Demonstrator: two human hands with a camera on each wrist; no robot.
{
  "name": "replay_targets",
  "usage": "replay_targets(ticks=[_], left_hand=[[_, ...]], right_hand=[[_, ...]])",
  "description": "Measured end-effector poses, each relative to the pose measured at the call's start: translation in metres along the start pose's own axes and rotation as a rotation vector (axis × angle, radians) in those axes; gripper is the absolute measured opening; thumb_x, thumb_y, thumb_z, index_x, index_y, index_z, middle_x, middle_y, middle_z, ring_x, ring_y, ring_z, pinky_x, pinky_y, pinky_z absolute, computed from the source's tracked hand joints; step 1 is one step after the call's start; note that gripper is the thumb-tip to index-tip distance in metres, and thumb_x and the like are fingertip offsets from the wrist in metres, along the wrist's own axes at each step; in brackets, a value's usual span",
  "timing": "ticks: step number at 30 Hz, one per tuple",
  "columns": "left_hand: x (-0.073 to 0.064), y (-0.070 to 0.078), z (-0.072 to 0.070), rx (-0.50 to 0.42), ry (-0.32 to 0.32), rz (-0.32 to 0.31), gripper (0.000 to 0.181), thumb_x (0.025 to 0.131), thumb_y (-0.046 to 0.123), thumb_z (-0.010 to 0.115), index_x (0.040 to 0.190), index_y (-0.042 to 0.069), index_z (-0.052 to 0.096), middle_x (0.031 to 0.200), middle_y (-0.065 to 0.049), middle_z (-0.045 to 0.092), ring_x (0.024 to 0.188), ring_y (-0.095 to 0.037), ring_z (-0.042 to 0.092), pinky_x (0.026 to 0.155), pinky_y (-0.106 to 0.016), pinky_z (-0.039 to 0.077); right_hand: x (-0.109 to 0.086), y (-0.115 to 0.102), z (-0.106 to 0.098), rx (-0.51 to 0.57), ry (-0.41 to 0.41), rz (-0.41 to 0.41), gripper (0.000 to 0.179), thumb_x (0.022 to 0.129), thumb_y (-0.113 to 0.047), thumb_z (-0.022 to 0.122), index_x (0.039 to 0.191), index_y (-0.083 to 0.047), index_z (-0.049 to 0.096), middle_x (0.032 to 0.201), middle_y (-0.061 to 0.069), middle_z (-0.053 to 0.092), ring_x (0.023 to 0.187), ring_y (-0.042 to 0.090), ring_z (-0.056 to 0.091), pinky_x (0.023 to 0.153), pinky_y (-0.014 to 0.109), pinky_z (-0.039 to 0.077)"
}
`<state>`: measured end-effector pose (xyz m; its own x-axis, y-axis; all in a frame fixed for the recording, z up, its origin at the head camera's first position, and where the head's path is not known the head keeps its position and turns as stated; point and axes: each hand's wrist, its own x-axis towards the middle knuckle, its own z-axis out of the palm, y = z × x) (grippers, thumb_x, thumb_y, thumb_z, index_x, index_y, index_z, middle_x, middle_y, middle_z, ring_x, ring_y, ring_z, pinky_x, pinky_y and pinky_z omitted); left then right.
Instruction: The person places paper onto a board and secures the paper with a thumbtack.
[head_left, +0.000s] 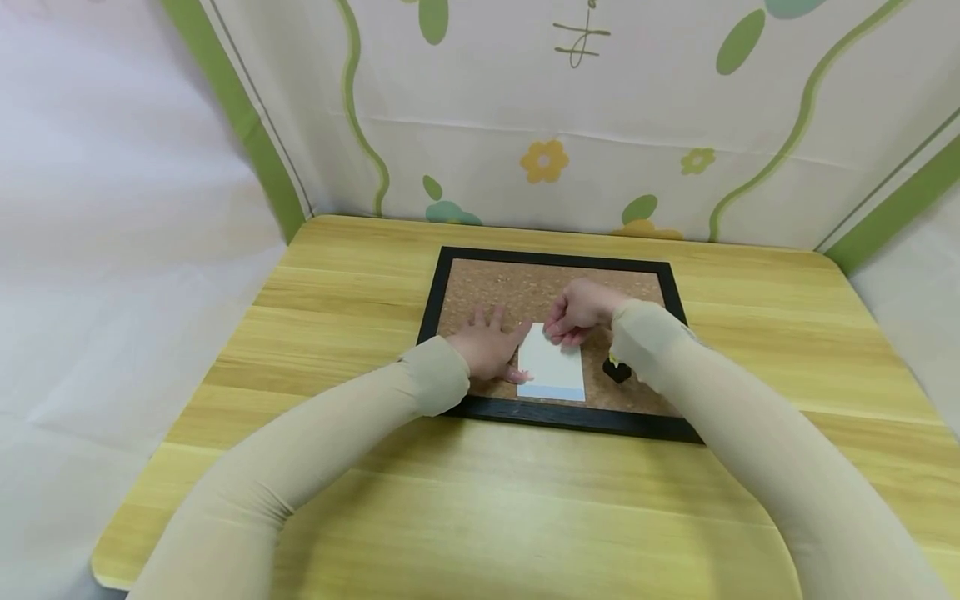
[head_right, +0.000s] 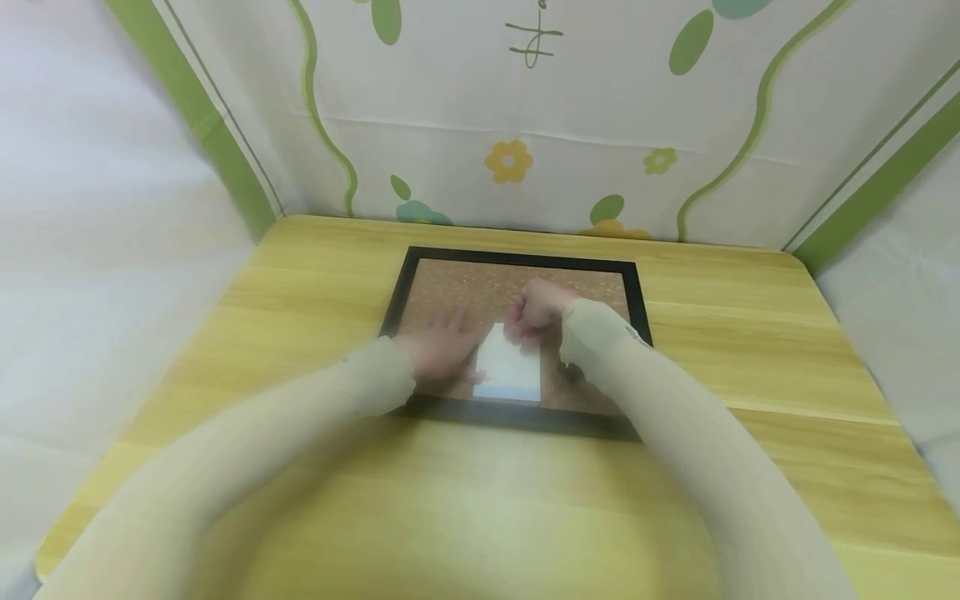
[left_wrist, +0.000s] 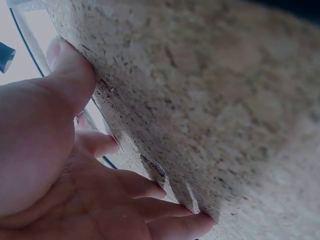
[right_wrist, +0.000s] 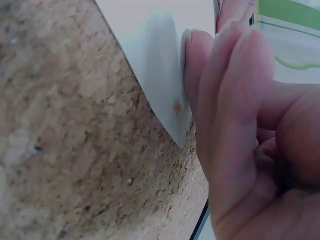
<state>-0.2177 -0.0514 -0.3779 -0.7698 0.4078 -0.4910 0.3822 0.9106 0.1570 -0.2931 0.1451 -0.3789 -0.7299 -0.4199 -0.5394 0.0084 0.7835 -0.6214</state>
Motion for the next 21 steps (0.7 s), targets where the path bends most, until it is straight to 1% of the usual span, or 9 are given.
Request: replay_targets(ticks=[5, 10, 16, 21], left_hand=[[0.0, -0.001, 0.0, -0.037, -0.008, -0.006, 0.096, 0.088, 0.064, 0.057, 0.161, 0.029, 0.005, 0.163, -0.021, -0.007, 0.144, -0.052, -0.006, 0.114, -0.061, 0.01], [0.001, -0.002, 0.001, -0.03, -0.007, -0.004, 0.096, 0.087, 0.064, 0.057, 0.161, 0.029, 0.006, 0.163, -0.022, -0.006, 0.144, -0.052, -0.005, 0.114, -0.061, 0.011], [0.003, -0.004, 0.001, -0.032, -0.006, -0.003, 0.097, 0.086, 0.064, 0.057, 0.161, 0.03, 0.006, 0.163, -0.021, -0.006, 0.144, -0.052, -0.006, 0.114, -0.06, 0.011], [0.003, -0.005, 0.001, -0.019, -0.009, -0.003, 0.097, 0.086, 0.066, 0.056, 0.161, 0.03, 0.005, 0.163, -0.021, -0.006, 0.144, -0.052, -0.005, 0.114, -0.061, 0.011]], right_hand=[[0.001, -0.007, 0.001, -0.023, -0.014, 0.051, 0.01, 0.096, -0.007, 0.065, 0.097, -0.002, 0.074, 0.08, 0.007, 0.072, 0.059, 0.011, 0.06, 0.058, 0.025, 0.053], [0.003, -0.013, 0.002, -0.043, -0.018, 0.089, 0.01, 0.097, -0.005, 0.063, 0.096, -0.002, 0.072, 0.079, 0.007, 0.072, 0.058, 0.01, 0.059, 0.057, 0.024, 0.053], [0.004, -0.02, 0.004, -0.084, -0.021, 0.116, 0.009, 0.097, -0.005, 0.063, 0.093, -0.003, 0.071, 0.078, 0.007, 0.072, 0.06, 0.012, 0.06, 0.058, 0.025, 0.053], [0.005, -0.024, 0.005, -0.13, -0.015, 0.116, 0.009, 0.096, -0.006, 0.064, 0.09, -0.004, 0.071, 0.079, 0.008, 0.072, 0.061, 0.013, 0.061, 0.058, 0.027, 0.053]])
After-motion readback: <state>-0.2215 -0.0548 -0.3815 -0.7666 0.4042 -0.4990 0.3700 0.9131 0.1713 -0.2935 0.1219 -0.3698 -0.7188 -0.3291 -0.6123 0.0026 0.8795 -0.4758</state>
